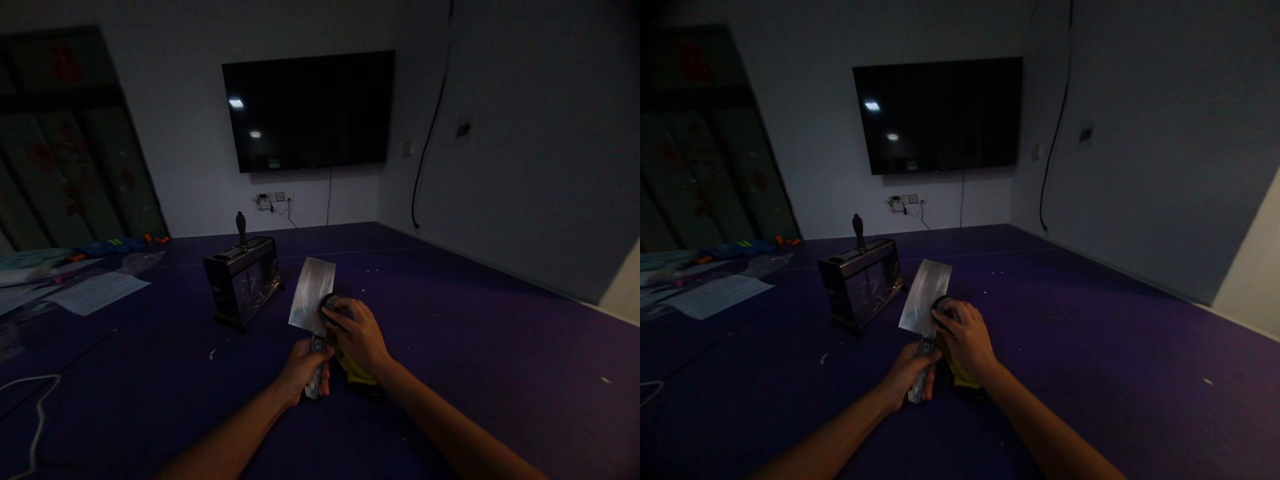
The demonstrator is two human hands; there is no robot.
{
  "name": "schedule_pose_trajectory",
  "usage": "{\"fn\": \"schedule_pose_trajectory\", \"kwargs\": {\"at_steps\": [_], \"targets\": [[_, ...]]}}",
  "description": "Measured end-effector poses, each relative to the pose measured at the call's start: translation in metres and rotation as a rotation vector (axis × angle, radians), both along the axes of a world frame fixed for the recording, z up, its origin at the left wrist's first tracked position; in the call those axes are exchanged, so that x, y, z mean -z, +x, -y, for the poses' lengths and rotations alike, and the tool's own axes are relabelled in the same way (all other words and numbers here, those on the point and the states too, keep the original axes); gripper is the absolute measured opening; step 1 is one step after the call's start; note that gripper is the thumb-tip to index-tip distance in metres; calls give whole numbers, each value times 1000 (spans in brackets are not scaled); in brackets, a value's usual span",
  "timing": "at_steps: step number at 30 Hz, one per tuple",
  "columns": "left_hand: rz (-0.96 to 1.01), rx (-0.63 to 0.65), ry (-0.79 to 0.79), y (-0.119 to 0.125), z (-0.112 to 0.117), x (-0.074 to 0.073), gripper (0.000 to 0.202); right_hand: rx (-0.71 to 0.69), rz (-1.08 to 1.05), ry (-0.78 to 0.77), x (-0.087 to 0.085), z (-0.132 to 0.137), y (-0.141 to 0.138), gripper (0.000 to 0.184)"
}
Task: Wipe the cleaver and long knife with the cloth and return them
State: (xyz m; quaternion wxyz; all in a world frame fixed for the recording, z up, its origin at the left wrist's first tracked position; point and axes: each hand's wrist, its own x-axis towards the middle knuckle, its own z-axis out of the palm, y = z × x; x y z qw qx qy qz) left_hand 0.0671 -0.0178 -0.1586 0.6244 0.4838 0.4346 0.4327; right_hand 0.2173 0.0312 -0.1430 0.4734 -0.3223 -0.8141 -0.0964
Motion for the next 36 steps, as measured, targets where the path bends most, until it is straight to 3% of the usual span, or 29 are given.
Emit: {"fn": "schedule_pose_trajectory", "kwargs": {"at_steps": [8, 20, 36], "targets": [[-10, -17, -10, 1, -1, 0, 34, -97, 84, -39, 8, -5, -2, 47], [-35, 23, 22, 2, -3, 5, 36, -114, 204, -29, 8, -8, -1, 64], [-50, -42, -11, 1, -4, 1, 41, -303, 122, -35, 14, 0, -8, 50]]}}
